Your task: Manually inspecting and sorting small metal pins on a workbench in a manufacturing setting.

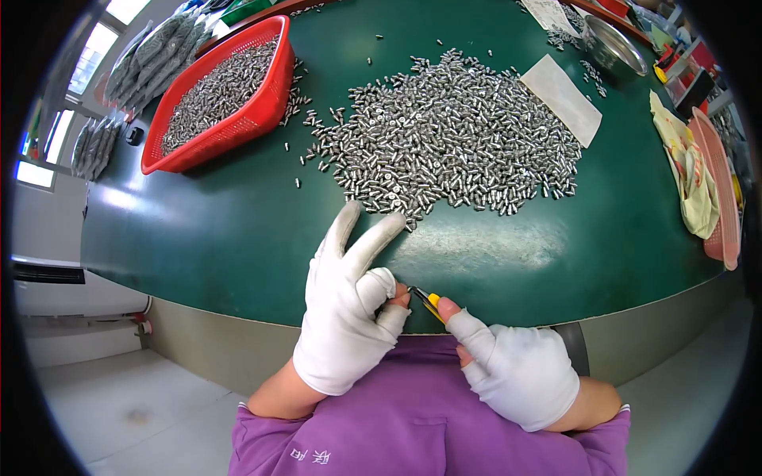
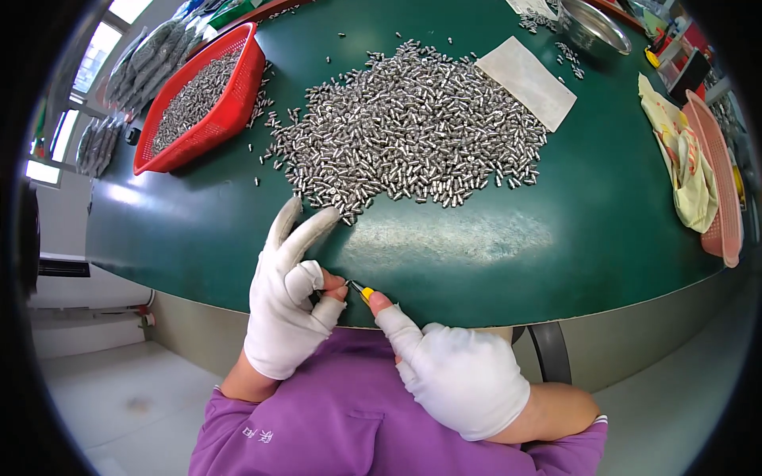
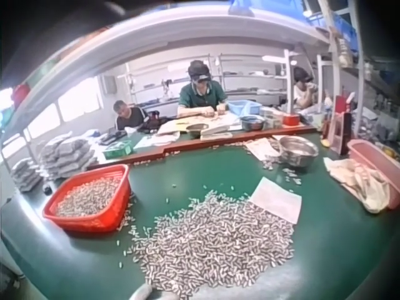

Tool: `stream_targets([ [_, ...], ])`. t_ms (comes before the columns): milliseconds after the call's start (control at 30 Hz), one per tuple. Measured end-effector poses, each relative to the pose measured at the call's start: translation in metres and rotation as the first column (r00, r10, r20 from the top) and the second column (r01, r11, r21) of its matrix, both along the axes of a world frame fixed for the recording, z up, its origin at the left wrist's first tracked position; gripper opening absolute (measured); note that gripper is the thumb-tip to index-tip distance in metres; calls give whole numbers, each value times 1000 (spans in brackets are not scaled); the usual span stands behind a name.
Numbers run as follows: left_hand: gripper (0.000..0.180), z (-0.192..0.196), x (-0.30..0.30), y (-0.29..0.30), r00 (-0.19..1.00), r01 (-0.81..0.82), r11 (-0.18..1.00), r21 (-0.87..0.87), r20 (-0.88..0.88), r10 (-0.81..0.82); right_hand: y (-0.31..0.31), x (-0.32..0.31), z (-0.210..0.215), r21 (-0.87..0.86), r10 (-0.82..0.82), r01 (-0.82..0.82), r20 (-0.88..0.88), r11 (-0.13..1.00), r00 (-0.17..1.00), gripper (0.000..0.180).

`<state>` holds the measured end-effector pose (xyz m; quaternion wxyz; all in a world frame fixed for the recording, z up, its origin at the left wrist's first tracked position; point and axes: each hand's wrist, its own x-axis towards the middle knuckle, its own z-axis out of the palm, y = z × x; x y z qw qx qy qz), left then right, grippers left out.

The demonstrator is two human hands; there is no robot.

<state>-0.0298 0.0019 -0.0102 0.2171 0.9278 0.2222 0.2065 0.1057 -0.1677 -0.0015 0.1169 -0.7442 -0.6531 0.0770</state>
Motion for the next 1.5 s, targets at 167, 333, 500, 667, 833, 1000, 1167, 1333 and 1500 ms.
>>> stream_targets([
  [167,30,1,0,0,1000,24,1000,16,0,-24,5,7,11,-58,55,-55,-4,997,998,60],
  [333,28,3,1,-2,1000,16,1000,22,-5,-15,5,5,14,-80,51,-48,38,996,998,59],
  [500,24,-5,-7,-4,996,-32,997,65,80,27,3,38,25,39,-202,213,-191,976,961,62],
  [667,18,-9,-13,-10,905,-4,808,-589,343,254,-17,122,3,226,-694,658,166,718,700,58],
  [833,20,-10,-1,-6,855,33,760,-649,412,315,-17,156,-9,247,-601,548,376,799,706,49],
  [1000,18,-8,5,-9,894,84,665,-742,351,279,37,123,16,434,-183,94,169,896,968,32],
  [1167,15,-9,13,-16,889,171,595,-786,383,250,91,96,6,375,50,-101,141,921,989,24],
  [1333,13,-13,13,-12,872,184,570,-801,401,281,106,93,-6,393,146,-183,121,901,982,29],
  [1500,13,-7,12,-9,862,187,507,-842,388,326,104,101,-5,420,239,-232,35,877,970,22],
])
